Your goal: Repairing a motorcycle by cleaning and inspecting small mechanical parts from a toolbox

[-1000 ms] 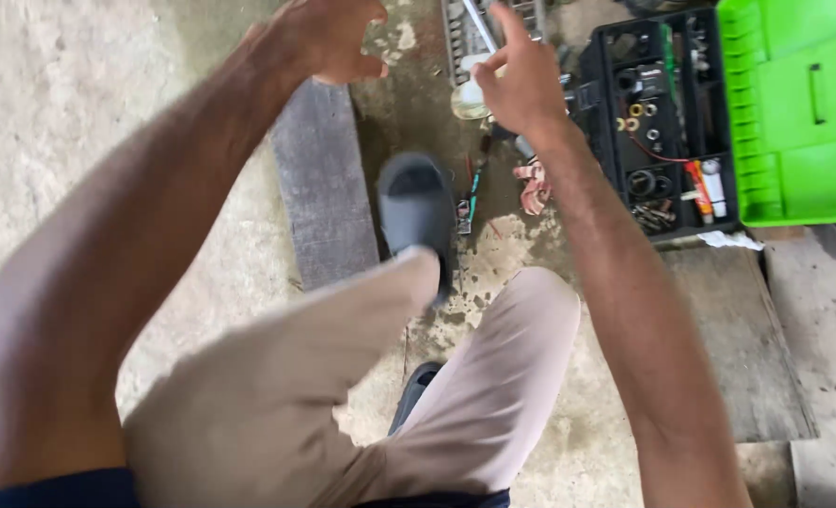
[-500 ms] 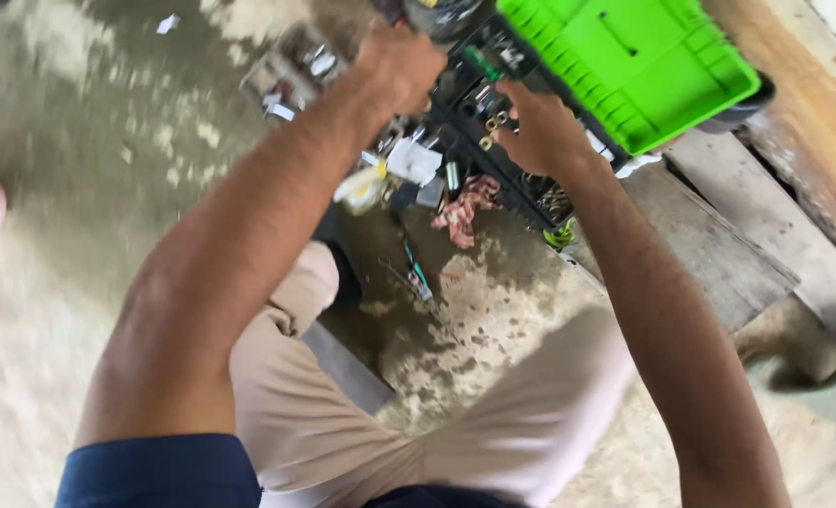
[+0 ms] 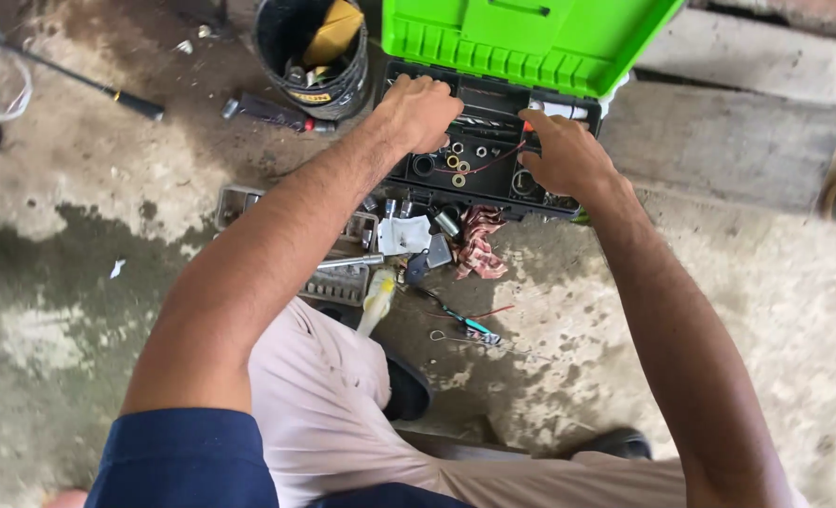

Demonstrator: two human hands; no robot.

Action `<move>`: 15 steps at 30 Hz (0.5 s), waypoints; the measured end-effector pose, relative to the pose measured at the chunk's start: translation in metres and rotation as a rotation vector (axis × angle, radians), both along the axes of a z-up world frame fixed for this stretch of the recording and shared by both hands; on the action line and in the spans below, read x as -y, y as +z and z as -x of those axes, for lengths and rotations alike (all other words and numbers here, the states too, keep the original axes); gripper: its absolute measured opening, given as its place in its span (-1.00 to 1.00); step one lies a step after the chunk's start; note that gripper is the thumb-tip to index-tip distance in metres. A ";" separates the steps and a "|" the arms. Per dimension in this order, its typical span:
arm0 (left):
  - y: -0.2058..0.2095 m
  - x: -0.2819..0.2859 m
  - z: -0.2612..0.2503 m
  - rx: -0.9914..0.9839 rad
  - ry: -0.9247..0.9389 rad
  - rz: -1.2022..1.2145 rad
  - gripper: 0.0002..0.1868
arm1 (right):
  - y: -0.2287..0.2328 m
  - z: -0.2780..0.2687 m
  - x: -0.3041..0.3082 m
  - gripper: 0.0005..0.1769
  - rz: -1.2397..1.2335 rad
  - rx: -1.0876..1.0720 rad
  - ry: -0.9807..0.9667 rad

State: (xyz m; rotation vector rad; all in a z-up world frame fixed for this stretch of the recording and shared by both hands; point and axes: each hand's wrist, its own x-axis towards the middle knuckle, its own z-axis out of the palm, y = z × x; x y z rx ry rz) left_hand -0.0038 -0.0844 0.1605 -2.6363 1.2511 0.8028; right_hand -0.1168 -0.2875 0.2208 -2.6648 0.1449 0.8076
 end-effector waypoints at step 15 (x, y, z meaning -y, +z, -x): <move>0.011 0.004 0.057 0.156 -0.332 -0.164 -0.80 | 0.029 0.094 -0.046 -0.40 0.317 -0.141 0.032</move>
